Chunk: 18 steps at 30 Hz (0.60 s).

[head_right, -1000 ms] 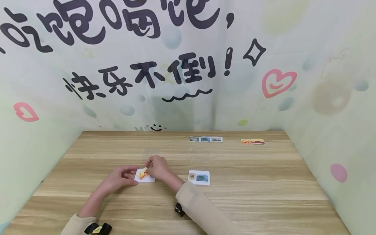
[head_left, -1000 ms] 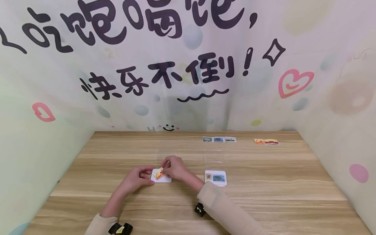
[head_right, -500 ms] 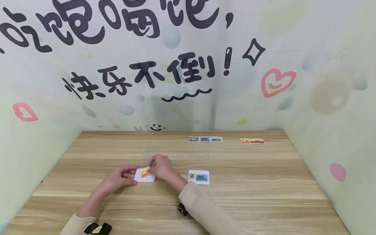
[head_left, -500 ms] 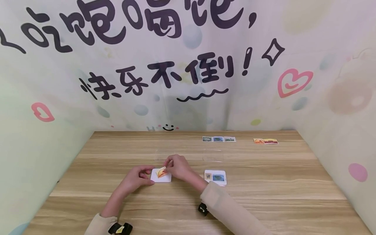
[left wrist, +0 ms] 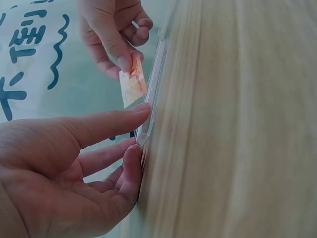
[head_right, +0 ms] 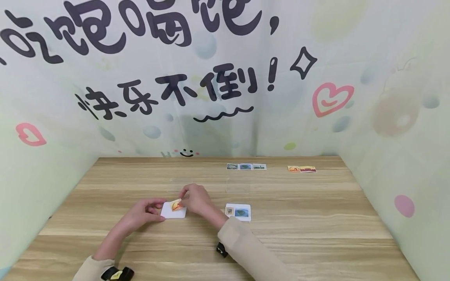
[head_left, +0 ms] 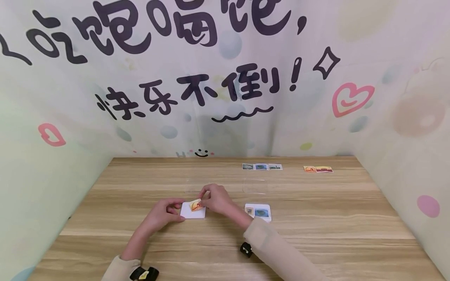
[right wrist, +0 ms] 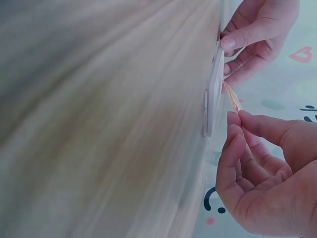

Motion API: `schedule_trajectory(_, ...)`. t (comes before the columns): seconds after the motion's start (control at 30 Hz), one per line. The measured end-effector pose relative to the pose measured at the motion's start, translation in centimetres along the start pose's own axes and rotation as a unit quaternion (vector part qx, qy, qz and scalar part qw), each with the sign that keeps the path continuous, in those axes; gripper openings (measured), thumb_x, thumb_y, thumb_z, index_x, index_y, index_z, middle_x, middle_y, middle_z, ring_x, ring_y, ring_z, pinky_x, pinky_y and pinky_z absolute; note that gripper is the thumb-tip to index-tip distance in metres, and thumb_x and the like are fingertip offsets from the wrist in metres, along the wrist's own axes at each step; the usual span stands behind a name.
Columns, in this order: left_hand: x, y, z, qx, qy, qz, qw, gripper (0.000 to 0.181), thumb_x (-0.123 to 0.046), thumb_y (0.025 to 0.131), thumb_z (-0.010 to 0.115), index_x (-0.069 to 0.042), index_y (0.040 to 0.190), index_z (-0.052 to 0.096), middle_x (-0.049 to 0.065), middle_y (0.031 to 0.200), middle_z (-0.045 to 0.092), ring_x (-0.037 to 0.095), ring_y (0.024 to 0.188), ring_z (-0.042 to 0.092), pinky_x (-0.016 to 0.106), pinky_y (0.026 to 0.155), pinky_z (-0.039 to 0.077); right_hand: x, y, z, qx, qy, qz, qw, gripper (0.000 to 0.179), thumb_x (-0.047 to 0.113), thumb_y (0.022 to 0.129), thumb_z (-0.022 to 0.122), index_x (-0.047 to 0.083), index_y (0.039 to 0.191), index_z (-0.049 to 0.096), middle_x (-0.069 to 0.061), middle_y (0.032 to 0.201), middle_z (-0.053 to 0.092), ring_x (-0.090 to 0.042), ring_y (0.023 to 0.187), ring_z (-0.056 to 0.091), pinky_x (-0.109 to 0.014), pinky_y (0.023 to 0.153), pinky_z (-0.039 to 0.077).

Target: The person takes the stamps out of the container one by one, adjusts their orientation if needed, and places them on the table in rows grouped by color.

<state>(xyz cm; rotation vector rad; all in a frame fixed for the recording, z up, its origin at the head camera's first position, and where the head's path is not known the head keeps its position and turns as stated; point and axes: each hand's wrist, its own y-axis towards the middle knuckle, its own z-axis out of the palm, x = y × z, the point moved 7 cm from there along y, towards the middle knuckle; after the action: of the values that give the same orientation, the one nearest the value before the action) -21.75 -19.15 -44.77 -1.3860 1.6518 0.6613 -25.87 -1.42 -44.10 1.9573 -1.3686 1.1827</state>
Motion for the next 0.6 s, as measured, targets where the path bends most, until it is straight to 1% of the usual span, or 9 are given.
schedule_trajectory(0.13, 0.0, -0.1, 0.0, -0.002, 0.006, -0.004, 1.0000, 0.052, 0.004, 0.083, 0.084, 0.016, 0.129, 0.063, 0.019, 0.108, 0.065, 0.019, 0.084, 0.056, 0.024, 0.070, 0.048, 0.0, 0.0, -0.3, 0.002, 0.005, 0.005, 1.0000, 0.005, 0.002, 0.093, 0.078, 0.005, 0.095, 0.075, -0.001, 0.069, 0.061, -0.009, 0.054, 0.049, -0.020, 0.049, 0.040)
schedule_trajectory(0.27, 0.1, 0.0, 0.0, -0.006, 0.014, -0.010, 0.9998, 0.052, 0.003, 0.084, 0.085, 0.016, 0.129, 0.064, 0.019, 0.108, 0.065, 0.019, 0.084, 0.056, 0.024, 0.070, 0.048, 0.0, 0.0, -0.8, -0.004, 0.005, -0.005, 1.0000, 0.005, 0.002, 0.092, 0.078, 0.003, 0.095, 0.075, -0.001, 0.075, 0.063, -0.009, 0.054, 0.049, -0.020, 0.049, 0.039)
schedule_trajectory(0.4, 0.0, 0.1, 0.0, -0.009, 0.019, -0.008, 0.9997, 0.052, 0.004, 0.084, 0.084, 0.017, 0.129, 0.063, 0.020, 0.108, 0.065, 0.019, 0.085, 0.057, 0.025, 0.070, 0.048, -0.1, -0.1, -1.4, -0.003, 0.013, -0.010, 0.9999, 0.005, 0.001, 0.092, 0.076, 0.002, 0.096, 0.074, -0.003, 0.075, 0.065, -0.008, 0.054, 0.050, -0.019, 0.049, 0.039)
schedule_trajectory(0.5, 0.1, 0.1, 0.0, -0.011, 0.017, -0.007, 0.9998, 0.052, 0.004, 0.083, 0.085, 0.016, 0.129, 0.063, 0.019, 0.108, 0.065, 0.020, 0.085, 0.056, 0.025, 0.070, 0.048, -0.1, -0.1, -1.8, -0.003, 0.020, -0.010, 0.9997, 0.005, 0.001, 0.092, 0.076, 0.002, 0.097, 0.074, -0.005, 0.074, 0.067, -0.008, 0.054, 0.050, -0.020, 0.049, 0.039)
schedule_trajectory(0.6, 0.2, 0.0, 0.0, -0.011, 0.014, -0.008, 0.9998, 0.052, 0.003, 0.083, 0.085, 0.015, 0.129, 0.064, 0.018, 0.108, 0.065, 0.020, 0.084, 0.055, 0.025, 0.070, 0.048, -0.3, -0.2, -2.2, -0.001, 0.025, -0.008, 0.9997, 0.005, 0.002, 0.092, 0.075, 0.002, 0.097, 0.075, -0.006, 0.077, 0.070, -0.009, 0.055, 0.050, -0.020, 0.050, 0.040)
